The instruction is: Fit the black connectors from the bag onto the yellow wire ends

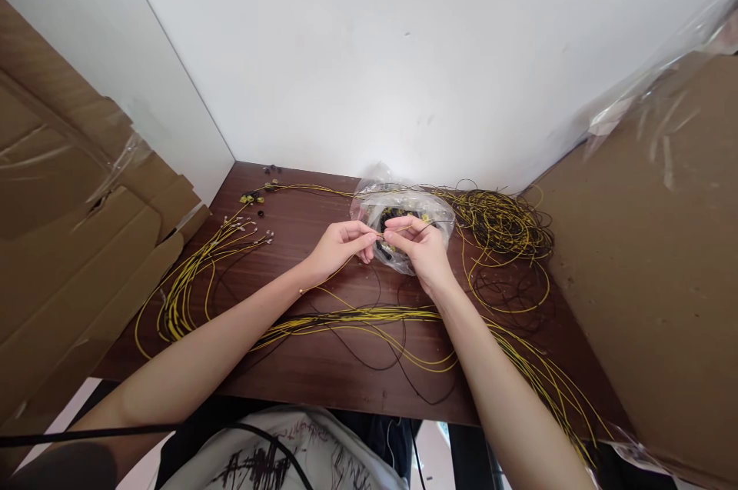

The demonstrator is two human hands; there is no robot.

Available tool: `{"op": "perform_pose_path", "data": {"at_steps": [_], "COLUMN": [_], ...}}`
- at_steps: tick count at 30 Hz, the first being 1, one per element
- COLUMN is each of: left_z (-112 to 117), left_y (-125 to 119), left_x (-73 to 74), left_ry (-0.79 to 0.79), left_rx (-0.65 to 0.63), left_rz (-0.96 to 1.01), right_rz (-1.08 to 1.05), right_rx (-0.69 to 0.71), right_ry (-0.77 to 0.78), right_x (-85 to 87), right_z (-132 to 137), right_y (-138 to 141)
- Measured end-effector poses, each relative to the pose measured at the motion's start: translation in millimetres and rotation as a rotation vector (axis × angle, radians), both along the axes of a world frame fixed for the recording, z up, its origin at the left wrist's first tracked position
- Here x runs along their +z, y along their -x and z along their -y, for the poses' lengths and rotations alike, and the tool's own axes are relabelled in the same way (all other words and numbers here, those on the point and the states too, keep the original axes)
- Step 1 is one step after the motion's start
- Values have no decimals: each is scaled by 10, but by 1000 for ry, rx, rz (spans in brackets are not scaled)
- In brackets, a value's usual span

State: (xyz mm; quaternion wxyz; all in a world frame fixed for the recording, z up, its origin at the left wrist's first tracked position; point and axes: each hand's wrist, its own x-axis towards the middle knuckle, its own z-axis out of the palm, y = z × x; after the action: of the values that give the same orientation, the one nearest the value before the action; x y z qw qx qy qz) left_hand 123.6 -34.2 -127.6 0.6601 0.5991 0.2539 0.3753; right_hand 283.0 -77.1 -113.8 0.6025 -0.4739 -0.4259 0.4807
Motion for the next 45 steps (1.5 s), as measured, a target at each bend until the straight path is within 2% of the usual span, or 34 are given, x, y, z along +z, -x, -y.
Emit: {"op": "perform_pose_path", "data": {"at_steps": [5,12,22,29,37,42,45], "left_z": [-4,-8,-5,-1,-6,-5,-1], "left_y": [-1,-1,-5,-7,-8,-12,-11], "left_x": [2,-9,-6,-13,-16,-18,-15], "left_ry": [-13,-4,3,16,13,17,22], "left_rx": [-12,-11,-11,-5,-7,-6,-4], "left_rz": [-10,3,-4,1,-10,-1,7], "right_rz": [-105,-149,-389,-470,-647,-609,-545], "right_rx": [-31,108,-92,-104,-127,-106,-58], "right_ry": [29,113,42,-36,-40,-41,24], "right_x": [28,65,8,-8,38,49,59], "right_z": [8,16,-71,-113,-109,-101,-77], "right_y": [6,-2,-89,-166,-202,-212,-162]}}
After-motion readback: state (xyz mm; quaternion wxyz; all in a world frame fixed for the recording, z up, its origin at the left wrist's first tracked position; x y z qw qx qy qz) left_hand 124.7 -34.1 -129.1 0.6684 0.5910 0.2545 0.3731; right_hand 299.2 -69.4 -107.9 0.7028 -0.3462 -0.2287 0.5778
